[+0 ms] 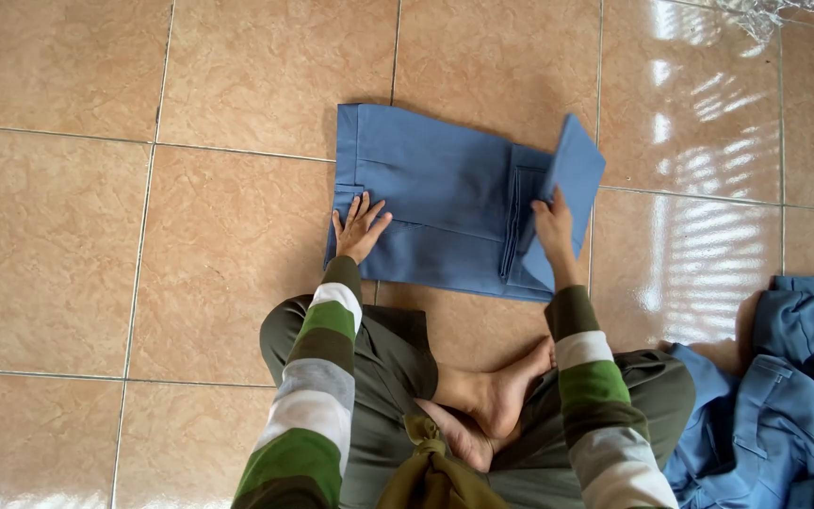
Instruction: Folding blue trousers into a neat rectangular shape on the floor.
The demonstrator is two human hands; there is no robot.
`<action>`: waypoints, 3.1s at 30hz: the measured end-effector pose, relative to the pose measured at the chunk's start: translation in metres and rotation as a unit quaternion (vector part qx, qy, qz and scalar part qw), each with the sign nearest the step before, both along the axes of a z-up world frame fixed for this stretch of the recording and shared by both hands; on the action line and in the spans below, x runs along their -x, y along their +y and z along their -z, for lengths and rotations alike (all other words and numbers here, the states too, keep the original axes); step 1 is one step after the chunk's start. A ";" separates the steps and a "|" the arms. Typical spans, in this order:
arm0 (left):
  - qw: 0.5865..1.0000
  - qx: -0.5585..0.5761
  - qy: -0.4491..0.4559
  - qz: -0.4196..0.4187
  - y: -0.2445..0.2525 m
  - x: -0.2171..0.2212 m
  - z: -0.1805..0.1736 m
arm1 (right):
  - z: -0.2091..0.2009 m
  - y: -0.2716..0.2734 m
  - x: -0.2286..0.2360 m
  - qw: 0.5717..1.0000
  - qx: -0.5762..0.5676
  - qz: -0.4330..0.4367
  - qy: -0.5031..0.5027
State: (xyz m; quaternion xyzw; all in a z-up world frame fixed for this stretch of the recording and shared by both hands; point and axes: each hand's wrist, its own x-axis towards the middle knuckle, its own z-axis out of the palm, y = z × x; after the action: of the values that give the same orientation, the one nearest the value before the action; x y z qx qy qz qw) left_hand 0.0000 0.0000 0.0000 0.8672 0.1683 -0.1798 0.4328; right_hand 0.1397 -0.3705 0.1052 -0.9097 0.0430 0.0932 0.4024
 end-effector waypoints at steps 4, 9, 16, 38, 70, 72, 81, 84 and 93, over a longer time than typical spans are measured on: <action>0.963 0.235 -0.037 -0.125 0.017 -0.001 0.019 | -0.036 0.128 0.039 0.996 -0.076 -0.040 0.019; 0.809 0.530 -0.111 -0.229 0.032 0.012 -0.011 | 0.002 0.235 0.079 0.974 -0.051 -0.223 -0.004; 0.871 0.330 -0.063 -0.357 0.039 -0.003 0.084 | 0.035 0.263 0.122 0.921 -0.081 -0.372 0.084; 0.822 -0.389 -0.375 -0.181 -0.005 0.009 -0.032 | 0.032 0.126 0.076 0.846 0.436 -0.287 0.104; 0.943 -0.229 -0.203 0.133 -0.138 -0.020 0.022 | 0.028 0.064 0.072 0.866 0.448 -0.214 0.062; 0.930 -0.268 -0.228 0.108 -0.142 -0.015 0.020 | 0.028 0.058 0.072 0.886 0.409 -0.212 0.056; 0.932 -0.272 -0.237 0.024 -0.143 -0.019 0.034 | 0.059 0.088 0.077 0.931 0.217 -0.279 -0.094; 0.923 -0.287 -0.256 0.004 -0.143 -0.018 0.028 | 0.053 0.080 0.073 0.920 0.258 -0.287 -0.071; 0.901 -0.305 -0.304 -0.050 -0.146 -0.020 0.027 | 0.033 -0.022 0.046 0.952 0.284 -0.112 -0.003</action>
State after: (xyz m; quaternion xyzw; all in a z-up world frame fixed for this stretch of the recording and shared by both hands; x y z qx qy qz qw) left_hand 0.0198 -0.1463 -0.0268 0.9598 0.1184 0.1745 0.1853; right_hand 0.0937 -0.3929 0.0717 -0.9857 -0.0356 0.1188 0.1145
